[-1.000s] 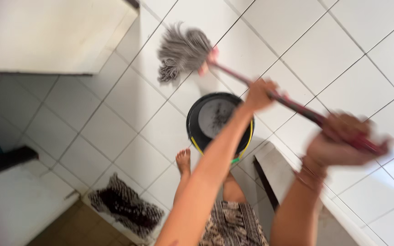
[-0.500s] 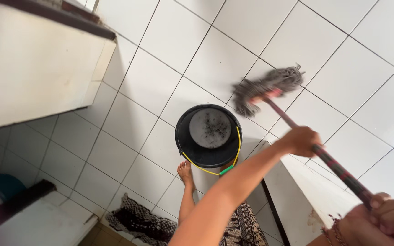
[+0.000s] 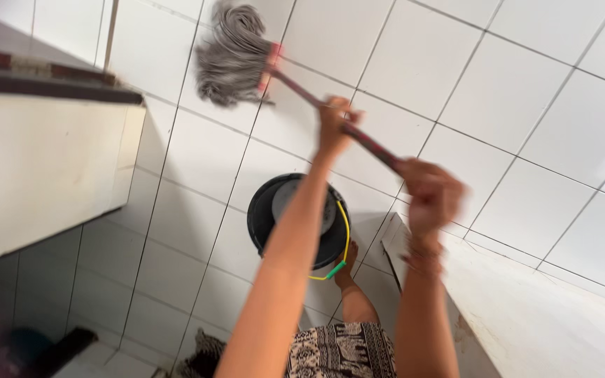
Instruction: The person dips a mop into a bucket of soapy water, wrings it out, and mops the tiled floor across a hallway and into a bedroom, later rinsing the mop in a bathroom using a pink pitcher and a large blue water container.
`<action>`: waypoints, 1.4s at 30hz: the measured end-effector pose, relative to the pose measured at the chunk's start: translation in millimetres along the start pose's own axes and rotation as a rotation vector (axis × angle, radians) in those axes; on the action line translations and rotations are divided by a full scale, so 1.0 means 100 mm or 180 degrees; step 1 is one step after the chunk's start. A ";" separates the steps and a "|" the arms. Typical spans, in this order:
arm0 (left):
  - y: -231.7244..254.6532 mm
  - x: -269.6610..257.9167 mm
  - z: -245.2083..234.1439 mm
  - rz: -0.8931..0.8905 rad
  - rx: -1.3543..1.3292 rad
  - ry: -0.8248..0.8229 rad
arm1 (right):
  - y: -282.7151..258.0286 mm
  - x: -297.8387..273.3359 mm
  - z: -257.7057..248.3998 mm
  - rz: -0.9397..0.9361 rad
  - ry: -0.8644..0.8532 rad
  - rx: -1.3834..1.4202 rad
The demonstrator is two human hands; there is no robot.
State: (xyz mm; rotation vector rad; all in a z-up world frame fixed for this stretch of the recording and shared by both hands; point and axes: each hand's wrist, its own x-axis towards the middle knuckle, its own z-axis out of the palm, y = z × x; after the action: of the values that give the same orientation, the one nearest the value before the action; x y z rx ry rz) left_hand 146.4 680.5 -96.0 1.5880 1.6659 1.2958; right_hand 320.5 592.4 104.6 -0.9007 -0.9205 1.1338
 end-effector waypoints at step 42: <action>-0.16 -1.36 -2.84 -0.0625 0.0868 0.0244 | -0.38 -1.30 2.11 0.1101 -0.1708 0.0568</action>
State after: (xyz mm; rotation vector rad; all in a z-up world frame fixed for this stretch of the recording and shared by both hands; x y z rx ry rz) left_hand -77.3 470.4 -23.5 1.4901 2.0619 1.0786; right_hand 115.4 482.6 197.5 -0.6284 -1.0943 1.7808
